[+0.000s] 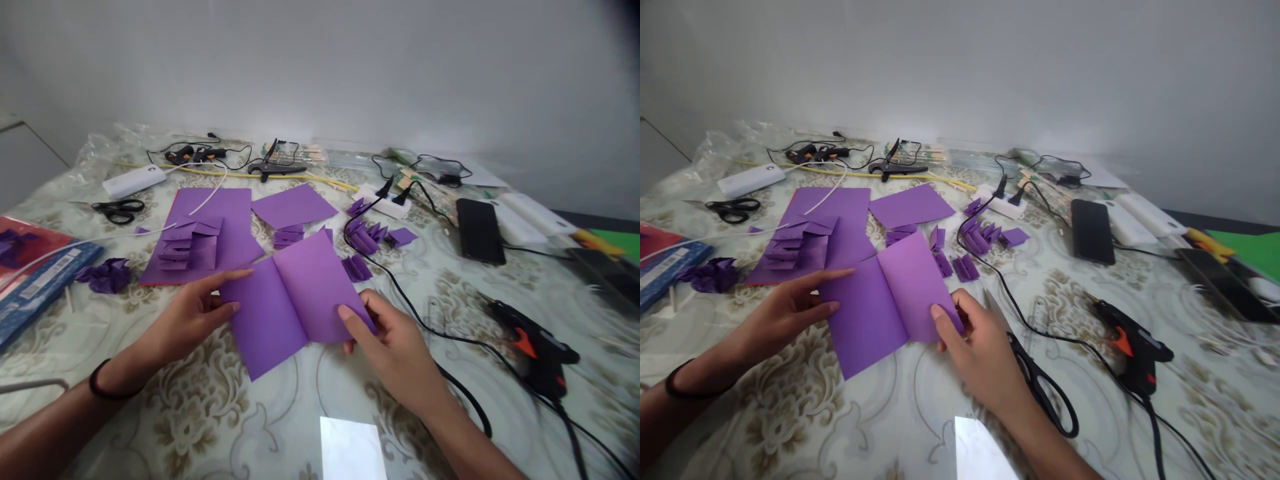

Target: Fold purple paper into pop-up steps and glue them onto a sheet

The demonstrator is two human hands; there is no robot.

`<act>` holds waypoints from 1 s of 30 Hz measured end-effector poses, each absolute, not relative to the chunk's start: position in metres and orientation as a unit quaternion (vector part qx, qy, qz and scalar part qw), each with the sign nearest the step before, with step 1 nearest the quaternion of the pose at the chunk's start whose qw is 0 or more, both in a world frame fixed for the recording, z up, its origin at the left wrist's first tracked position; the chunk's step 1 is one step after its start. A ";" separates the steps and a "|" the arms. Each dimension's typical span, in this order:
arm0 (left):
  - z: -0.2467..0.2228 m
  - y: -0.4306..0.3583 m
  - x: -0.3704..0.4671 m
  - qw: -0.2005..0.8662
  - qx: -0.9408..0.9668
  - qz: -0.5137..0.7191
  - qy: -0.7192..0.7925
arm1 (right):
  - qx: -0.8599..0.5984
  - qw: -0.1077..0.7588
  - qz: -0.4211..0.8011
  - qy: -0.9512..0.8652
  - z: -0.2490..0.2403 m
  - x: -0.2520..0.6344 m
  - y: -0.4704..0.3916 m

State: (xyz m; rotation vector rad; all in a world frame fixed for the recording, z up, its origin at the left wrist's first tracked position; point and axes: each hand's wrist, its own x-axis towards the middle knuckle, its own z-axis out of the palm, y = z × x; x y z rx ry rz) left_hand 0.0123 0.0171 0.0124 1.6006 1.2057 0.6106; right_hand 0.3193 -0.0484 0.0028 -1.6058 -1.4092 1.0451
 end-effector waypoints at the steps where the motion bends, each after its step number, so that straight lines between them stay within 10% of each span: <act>1: 0.012 0.019 0.010 0.492 0.666 0.247 0.503 | -0.634 0.365 0.401 -0.551 0.001 0.321 -0.046; 30: 0.017 0.030 0.004 0.418 0.720 0.222 0.508 | -0.595 0.308 0.420 -0.612 -0.005 0.327 -0.038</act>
